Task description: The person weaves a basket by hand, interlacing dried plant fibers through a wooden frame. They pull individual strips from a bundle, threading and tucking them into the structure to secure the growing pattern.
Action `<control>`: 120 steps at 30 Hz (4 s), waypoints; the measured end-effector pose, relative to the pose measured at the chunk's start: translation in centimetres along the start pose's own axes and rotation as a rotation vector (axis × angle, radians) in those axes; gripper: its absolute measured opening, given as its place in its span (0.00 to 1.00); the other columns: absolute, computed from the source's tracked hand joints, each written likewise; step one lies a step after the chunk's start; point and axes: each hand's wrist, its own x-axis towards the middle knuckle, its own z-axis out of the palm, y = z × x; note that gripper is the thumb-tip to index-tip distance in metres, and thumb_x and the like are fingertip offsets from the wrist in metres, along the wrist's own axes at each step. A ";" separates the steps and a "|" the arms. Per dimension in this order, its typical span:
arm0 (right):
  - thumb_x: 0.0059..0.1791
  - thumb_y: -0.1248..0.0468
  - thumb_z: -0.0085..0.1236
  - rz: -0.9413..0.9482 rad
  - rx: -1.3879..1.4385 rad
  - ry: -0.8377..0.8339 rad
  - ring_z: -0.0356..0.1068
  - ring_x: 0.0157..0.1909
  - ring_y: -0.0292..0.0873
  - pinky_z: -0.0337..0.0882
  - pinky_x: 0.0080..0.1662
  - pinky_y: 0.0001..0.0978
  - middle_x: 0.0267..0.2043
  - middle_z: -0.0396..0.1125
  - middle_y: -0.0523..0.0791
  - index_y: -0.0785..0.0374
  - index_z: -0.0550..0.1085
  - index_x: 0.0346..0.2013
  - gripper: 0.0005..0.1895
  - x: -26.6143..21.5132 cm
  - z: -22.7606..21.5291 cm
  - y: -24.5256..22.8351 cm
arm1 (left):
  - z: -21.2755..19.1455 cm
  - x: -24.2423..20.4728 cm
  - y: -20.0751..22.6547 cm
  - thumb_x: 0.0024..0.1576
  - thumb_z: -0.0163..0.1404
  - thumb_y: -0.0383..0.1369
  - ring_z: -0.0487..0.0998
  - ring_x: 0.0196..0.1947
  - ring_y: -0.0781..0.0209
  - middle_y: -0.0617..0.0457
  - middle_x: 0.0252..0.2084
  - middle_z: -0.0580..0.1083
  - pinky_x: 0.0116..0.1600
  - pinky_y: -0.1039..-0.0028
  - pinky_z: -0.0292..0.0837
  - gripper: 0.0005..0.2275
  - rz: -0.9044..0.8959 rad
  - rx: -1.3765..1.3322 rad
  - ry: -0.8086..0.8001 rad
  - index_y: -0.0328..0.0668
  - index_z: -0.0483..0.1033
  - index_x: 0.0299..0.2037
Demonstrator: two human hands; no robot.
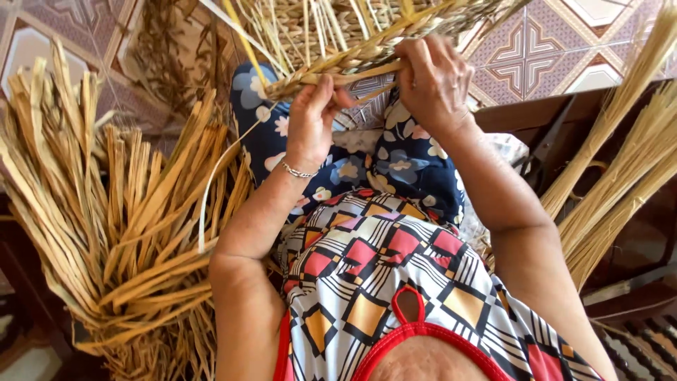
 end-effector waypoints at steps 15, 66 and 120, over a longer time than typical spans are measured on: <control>0.47 0.68 0.60 -0.074 0.030 -0.072 0.61 0.47 0.45 0.58 0.58 0.45 0.39 0.63 0.42 0.58 0.73 0.45 0.12 2.7 -7.3 -1.0 | 10.1 -0.7 9.6 0.67 0.49 0.39 0.79 0.41 0.52 0.46 0.42 0.77 0.44 0.65 0.78 0.12 1.341 1.427 -0.184 0.35 0.72 0.48; 0.60 0.63 0.54 0.568 1.242 0.000 0.73 0.35 0.39 0.76 0.39 0.29 0.36 0.72 0.50 0.74 0.74 0.52 0.14 4.9 -10.6 -1.4 | 12.9 1.5 11.2 0.67 0.53 0.41 0.74 0.25 0.76 0.57 0.32 0.79 0.25 0.81 0.68 0.12 0.633 1.000 -0.670 0.41 0.79 0.51; 0.52 0.69 0.65 -0.169 0.344 -0.220 0.66 0.40 0.46 0.69 0.46 0.37 0.33 0.68 0.44 0.60 0.79 0.36 0.02 -0.4 3.4 -8.8 | 1.8 5.1 15.0 0.68 0.48 0.26 0.69 0.17 0.68 0.54 0.22 0.72 0.23 0.81 0.65 0.09 1.088 0.948 -0.202 0.37 0.76 0.34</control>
